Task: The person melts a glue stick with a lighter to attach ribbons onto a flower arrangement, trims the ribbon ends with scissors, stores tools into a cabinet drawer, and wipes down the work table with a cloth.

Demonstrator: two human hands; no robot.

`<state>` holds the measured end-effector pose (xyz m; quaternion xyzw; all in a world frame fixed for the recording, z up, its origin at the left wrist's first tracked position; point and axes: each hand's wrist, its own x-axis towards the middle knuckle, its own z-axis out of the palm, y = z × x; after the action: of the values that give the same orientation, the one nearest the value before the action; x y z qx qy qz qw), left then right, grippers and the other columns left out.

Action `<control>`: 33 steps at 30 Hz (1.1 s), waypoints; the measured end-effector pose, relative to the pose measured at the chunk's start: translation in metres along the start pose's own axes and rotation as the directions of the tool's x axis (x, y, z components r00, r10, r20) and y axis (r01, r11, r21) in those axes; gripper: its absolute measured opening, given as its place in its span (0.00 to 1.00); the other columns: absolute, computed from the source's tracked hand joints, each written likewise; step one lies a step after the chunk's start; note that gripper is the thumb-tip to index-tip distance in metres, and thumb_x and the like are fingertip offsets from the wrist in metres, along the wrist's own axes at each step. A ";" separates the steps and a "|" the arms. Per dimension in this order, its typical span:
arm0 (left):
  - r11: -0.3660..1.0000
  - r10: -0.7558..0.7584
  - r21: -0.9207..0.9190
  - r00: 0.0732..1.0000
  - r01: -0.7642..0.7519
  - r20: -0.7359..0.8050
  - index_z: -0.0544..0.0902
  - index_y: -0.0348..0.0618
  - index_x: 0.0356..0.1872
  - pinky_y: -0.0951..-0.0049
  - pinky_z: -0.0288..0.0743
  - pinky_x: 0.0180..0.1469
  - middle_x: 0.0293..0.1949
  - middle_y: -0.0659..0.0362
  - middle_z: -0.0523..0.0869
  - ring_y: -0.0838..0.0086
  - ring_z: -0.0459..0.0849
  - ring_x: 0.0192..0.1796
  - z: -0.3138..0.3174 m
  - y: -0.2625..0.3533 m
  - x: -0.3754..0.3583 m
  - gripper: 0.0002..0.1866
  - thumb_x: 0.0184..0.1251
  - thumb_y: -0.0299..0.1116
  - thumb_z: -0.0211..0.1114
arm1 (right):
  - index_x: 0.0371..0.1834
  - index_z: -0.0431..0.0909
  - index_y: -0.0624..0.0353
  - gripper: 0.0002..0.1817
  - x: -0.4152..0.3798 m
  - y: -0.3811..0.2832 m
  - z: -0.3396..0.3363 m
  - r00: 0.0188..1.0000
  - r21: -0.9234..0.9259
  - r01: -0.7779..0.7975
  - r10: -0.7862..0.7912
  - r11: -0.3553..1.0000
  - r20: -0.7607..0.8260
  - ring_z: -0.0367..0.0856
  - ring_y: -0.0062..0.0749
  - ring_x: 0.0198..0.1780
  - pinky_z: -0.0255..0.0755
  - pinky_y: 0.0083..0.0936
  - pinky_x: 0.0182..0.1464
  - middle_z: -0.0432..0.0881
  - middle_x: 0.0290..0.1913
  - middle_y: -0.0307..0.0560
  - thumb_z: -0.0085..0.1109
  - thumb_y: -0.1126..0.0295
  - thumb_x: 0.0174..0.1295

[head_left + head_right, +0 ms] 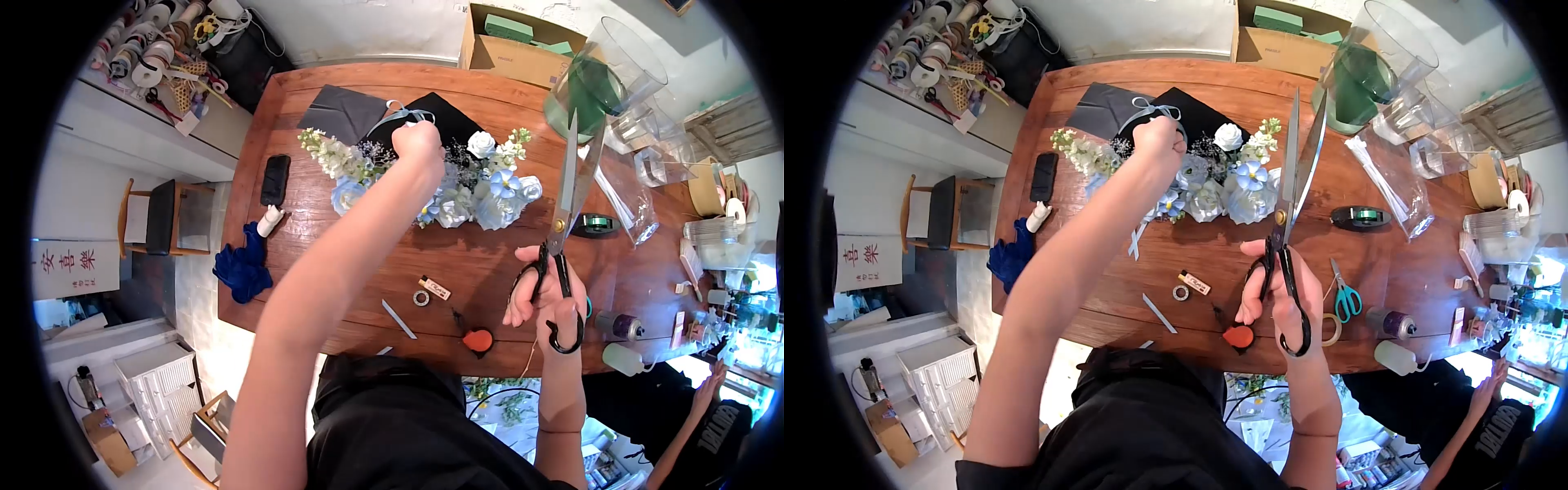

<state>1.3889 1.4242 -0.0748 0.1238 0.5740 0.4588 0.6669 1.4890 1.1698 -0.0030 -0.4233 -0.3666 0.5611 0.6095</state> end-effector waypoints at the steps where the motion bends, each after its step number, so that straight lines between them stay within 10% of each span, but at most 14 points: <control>1: 1.000 0.013 -0.002 0.997 -0.013 -0.075 0.67 0.45 0.23 0.73 0.53 0.16 0.18 0.64 0.67 0.78 0.62 0.16 0.004 -0.010 0.009 0.09 0.54 0.20 0.58 | 0.58 0.60 0.76 0.48 -0.004 -0.004 -0.002 1.000 -0.016 -0.003 0.003 1.000 0.004 0.73 0.21 0.22 0.73 0.19 0.27 0.71 0.21 0.40 0.60 0.37 0.53; 3: 0.999 0.037 -0.010 0.973 -0.040 -0.227 0.68 0.45 0.25 0.72 0.54 0.16 0.18 0.64 0.69 0.77 0.64 0.16 0.010 -0.024 0.022 0.09 0.54 0.21 0.60 | 0.58 0.61 0.76 0.52 -0.009 -0.018 -0.003 1.000 -0.063 -0.029 0.029 0.998 -0.006 0.73 0.20 0.22 0.74 0.19 0.28 0.71 0.21 0.39 0.62 0.35 0.49; 15: 0.974 -0.113 -0.173 0.974 0.148 0.195 0.75 0.42 0.26 0.78 0.46 0.14 0.21 0.65 0.75 0.84 0.57 0.12 -0.032 -0.019 -0.020 0.08 0.60 0.31 0.64 | 0.58 0.70 0.62 0.45 0.062 -0.079 -0.042 0.917 -0.471 -0.267 0.372 0.841 0.143 0.63 0.11 0.26 0.54 0.12 0.28 0.66 0.25 0.28 0.74 0.43 0.41; 19: 0.966 -0.122 -0.197 0.965 0.169 0.232 0.76 0.42 0.27 0.81 0.46 0.15 0.21 0.66 0.76 0.87 0.55 0.12 -0.054 -0.019 -0.057 0.07 0.64 0.31 0.61 | 0.49 0.72 0.63 0.30 0.149 -0.089 -0.068 0.683 -0.864 0.021 0.624 0.503 0.380 0.63 0.15 0.25 0.59 0.17 0.27 0.69 0.25 0.31 0.70 0.52 0.52; 25: 0.963 -0.095 -0.227 0.973 0.144 0.211 0.74 0.42 0.34 0.82 0.50 0.15 0.27 0.63 0.80 0.88 0.57 0.13 -0.065 -0.018 -0.056 0.06 0.64 0.30 0.61 | 0.44 0.77 0.65 0.32 0.239 -0.097 -0.043 0.513 -0.997 0.026 0.855 0.072 0.075 0.73 0.22 0.36 0.70 0.24 0.39 0.78 0.33 0.39 0.69 0.45 0.49; 33: 0.936 -0.124 -0.300 0.971 0.182 0.202 0.74 0.45 0.26 0.82 0.48 0.16 0.18 0.68 0.70 0.87 0.56 0.13 -0.064 -0.014 -0.045 0.08 0.61 0.29 0.63 | 0.38 0.81 0.65 0.29 0.284 -0.080 0.005 0.449 -0.985 0.174 0.890 -0.009 0.072 0.71 0.21 0.27 0.64 0.23 0.28 0.77 0.24 0.37 0.69 0.46 0.48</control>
<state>1.3434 1.3592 -0.0750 0.0112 0.4382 0.4782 0.7610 1.5427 1.4523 0.0650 -0.5083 -0.6856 0.4544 -0.2551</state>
